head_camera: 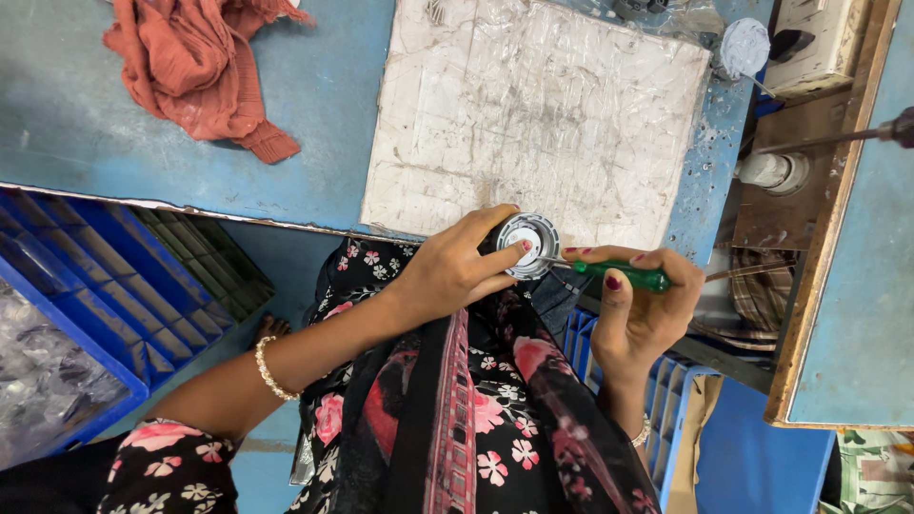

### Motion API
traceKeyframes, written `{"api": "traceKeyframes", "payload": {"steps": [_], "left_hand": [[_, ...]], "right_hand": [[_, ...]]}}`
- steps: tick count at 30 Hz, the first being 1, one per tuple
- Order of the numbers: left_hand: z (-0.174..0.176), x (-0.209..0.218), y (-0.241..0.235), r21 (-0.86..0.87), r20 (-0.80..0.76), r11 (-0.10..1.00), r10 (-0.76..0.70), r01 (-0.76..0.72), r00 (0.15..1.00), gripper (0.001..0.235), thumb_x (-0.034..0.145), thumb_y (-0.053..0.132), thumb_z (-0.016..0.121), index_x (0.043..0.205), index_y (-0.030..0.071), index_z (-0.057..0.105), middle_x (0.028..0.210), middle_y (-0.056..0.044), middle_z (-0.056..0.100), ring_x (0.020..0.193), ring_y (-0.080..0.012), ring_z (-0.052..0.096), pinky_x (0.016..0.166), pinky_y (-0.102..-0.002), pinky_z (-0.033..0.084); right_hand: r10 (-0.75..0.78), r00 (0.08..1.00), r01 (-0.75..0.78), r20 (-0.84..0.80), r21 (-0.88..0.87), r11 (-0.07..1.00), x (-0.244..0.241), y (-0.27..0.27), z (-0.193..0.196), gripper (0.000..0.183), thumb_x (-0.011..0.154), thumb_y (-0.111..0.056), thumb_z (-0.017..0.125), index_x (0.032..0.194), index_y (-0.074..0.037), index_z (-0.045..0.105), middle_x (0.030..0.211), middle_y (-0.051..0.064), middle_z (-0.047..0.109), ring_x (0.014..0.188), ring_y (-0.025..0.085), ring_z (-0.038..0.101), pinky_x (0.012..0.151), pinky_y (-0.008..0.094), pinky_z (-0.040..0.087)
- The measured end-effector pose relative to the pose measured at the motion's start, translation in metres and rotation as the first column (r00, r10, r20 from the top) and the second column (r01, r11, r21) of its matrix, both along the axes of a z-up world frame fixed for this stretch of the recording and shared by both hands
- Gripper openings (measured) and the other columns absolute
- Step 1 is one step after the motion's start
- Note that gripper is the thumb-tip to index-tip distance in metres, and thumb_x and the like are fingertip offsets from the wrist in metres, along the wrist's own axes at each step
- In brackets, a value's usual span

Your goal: The person assembles small cylindrical electronic components on a workbench. They use a green-handled screwdriver and a green power drill to secure parts, insert white circular discs, and tighten screws. The person handles multiple units one at a time, placing finished pieces aside.

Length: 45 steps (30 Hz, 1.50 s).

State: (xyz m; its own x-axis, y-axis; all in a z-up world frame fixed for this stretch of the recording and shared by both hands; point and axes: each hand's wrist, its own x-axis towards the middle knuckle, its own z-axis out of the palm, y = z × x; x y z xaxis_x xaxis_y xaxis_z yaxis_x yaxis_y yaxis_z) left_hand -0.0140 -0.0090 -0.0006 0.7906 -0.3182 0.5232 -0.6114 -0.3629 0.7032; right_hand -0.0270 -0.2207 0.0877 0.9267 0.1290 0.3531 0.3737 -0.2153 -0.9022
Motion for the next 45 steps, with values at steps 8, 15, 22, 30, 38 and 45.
{"api": "traceKeyframes", "payload": {"steps": [8, 15, 22, 30, 38, 45], "left_hand": [[0.005, 0.011, 0.012, 0.033, 0.012, 0.994, -0.103, 0.103, 0.995, 0.044, 0.081, 0.02, 0.085, 0.12, 0.009, 0.068, 0.14, -0.022, 0.057, 0.123, -0.0367, 0.063, 0.101, -0.04, 0.055], [0.006, 0.018, 0.017, 0.039, 0.054, 0.988, -0.151, 0.149, 0.987, 0.043, 0.082, 0.021, 0.084, 0.12, 0.008, 0.069, 0.138, -0.023, 0.058, 0.121, -0.0368, 0.065, 0.097, -0.04, 0.056], [0.008, 0.022, 0.02, 0.063, 0.064, 0.984, -0.172, 0.168, 0.983, 0.038, 0.084, 0.022, 0.084, 0.116, 0.008, 0.069, 0.136, -0.022, 0.06, 0.114, -0.0346, 0.068, 0.091, -0.038, 0.058], [0.007, 0.024, 0.021, 0.075, 0.091, 0.984, -0.165, 0.159, 0.982, 0.039, 0.083, 0.022, 0.085, 0.116, 0.008, 0.069, 0.135, -0.022, 0.06, 0.114, -0.0347, 0.068, 0.091, -0.038, 0.058], [0.006, 0.021, 0.017, 0.07, 0.139, 0.994, -0.096, 0.087, 0.986, 0.041, 0.084, 0.027, 0.086, 0.118, 0.009, 0.069, 0.135, -0.022, 0.061, 0.116, -0.0353, 0.067, 0.098, -0.039, 0.057], [0.01, 0.016, 0.014, 0.021, 0.075, 0.999, -0.031, 0.029, 0.997, 0.042, 0.084, 0.03, 0.086, 0.117, 0.009, 0.071, 0.128, -0.02, 0.064, 0.112, -0.034, 0.068, 0.095, -0.038, 0.057]], "right_hand": [[-0.074, 0.996, 0.077, -0.054, 0.065, 0.995, -0.006, 0.0, -0.004, 0.026, 0.115, -0.014, 0.058, 0.126, -0.006, 0.035, 0.102, 0.025, 0.071, 0.095, 0.028, 0.074, 0.093, 0.035, 0.06], [-0.101, 0.993, 0.105, -0.055, 0.065, 0.992, -0.005, 0.003, -0.005, 0.025, 0.116, -0.013, 0.059, 0.122, -0.005, 0.036, 0.101, 0.025, 0.07, 0.094, 0.026, 0.072, 0.094, 0.035, 0.059], [-0.131, 0.988, 0.137, -0.076, 0.068, 0.988, -0.006, 0.006, -0.003, 0.025, 0.116, -0.013, 0.058, 0.123, -0.005, 0.036, 0.101, 0.024, 0.071, 0.093, 0.024, 0.072, 0.092, 0.033, 0.06], [-0.108, 0.99, 0.116, -0.09, 0.088, 0.989, -0.005, 0.008, -0.001, 0.023, 0.117, -0.011, 0.057, 0.12, -0.004, 0.035, 0.103, 0.024, 0.071, 0.095, 0.024, 0.072, 0.094, 0.034, 0.059], [-0.117, 0.989, 0.133, -0.085, 0.205, 0.97, 0.002, 0.003, -0.008, 0.024, 0.114, -0.014, 0.056, 0.126, -0.005, 0.037, 0.102, 0.022, 0.069, 0.089, 0.027, 0.075, 0.088, 0.04, 0.063], [-0.249, 0.967, 0.213, 0.053, 0.367, 0.905, 0.024, -0.031, -0.033, 0.023, 0.117, -0.018, 0.06, 0.126, -0.007, 0.041, 0.094, 0.019, 0.07, 0.086, 0.028, 0.075, 0.08, 0.046, 0.065]]}}
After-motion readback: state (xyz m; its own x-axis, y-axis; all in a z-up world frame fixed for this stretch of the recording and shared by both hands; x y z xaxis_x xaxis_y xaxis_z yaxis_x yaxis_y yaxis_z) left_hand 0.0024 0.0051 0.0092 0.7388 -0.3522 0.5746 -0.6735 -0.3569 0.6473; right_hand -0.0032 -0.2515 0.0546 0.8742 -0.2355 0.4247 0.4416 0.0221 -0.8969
